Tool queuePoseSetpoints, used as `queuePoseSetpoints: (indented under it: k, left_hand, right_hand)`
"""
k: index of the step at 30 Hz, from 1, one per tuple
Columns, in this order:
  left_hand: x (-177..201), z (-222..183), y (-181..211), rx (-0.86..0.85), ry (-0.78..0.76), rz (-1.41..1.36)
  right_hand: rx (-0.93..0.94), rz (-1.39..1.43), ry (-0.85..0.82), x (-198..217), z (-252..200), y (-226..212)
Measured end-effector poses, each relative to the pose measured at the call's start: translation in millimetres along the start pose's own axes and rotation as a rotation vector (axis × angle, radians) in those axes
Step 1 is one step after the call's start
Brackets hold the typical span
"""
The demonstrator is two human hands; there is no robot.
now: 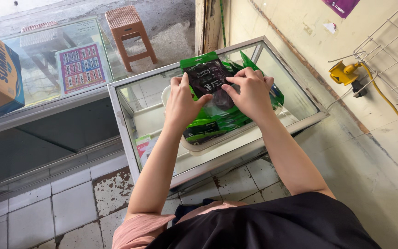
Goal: The person picks up several packaged charging cables from a glass display case, holds them up to the camera, and then hangs them onto a wire wall rack one by one. After organizing the items on the rack, the person gathers the remaining packaged cables and places them into a cardboard box.
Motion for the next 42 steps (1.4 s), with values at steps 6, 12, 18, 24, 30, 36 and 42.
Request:
queuePoseSetpoints:
  k: [6,12,18,24,30,36,42]
  left_hand:
    - [-0.4,-3.5,2.5,-0.112,0.105,0.056]
    - [8.2,-30.5,33.4,-0.246,0.271,0.129]
    - [-14.9,-76.5,94.7,-0.605,0.292,-0.081]
    - [-86.5,-96.1,145.5,-0.795,0.164,-0.300]
    - [-195.2,-106.9,194.6,-0.884,-0.169,-0.484]
    - [-301.3,-147.4,253.5,-0.982,-0.425,-0.529]
    - [-384.7,-205.2,310.1,-1.027,-0.677,-0.581]
  right_hand:
    - [0.003,-0.001,0.025,4.3,-3.3,-5.1]
    - [0.016,0.042,0.047,23.2,-11.0,-20.3]
    - [0.043,0.223,0.307,57.7,-69.0,-22.3]
    - [-0.017,0.210,0.504,86.9,-165.9,10.8]
    - [-0.185,0.195,0.587,104.6,-272.5,55.6]
    - [-0.433,0.045,0.673,122.3,-389.2,98.2]
    - [-0.661,-0.038,0.750,147.0,-502.0,122.6]
Point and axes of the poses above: each hand's wrist, its own z-axis towards the middle knuckle, its own x-axis out of the back of the hand, y = z × x, the point moved 3 cm from there along z, towards the middle knuckle, and after that the axes turned 15 degrees about -y, right-handed, at the moved point
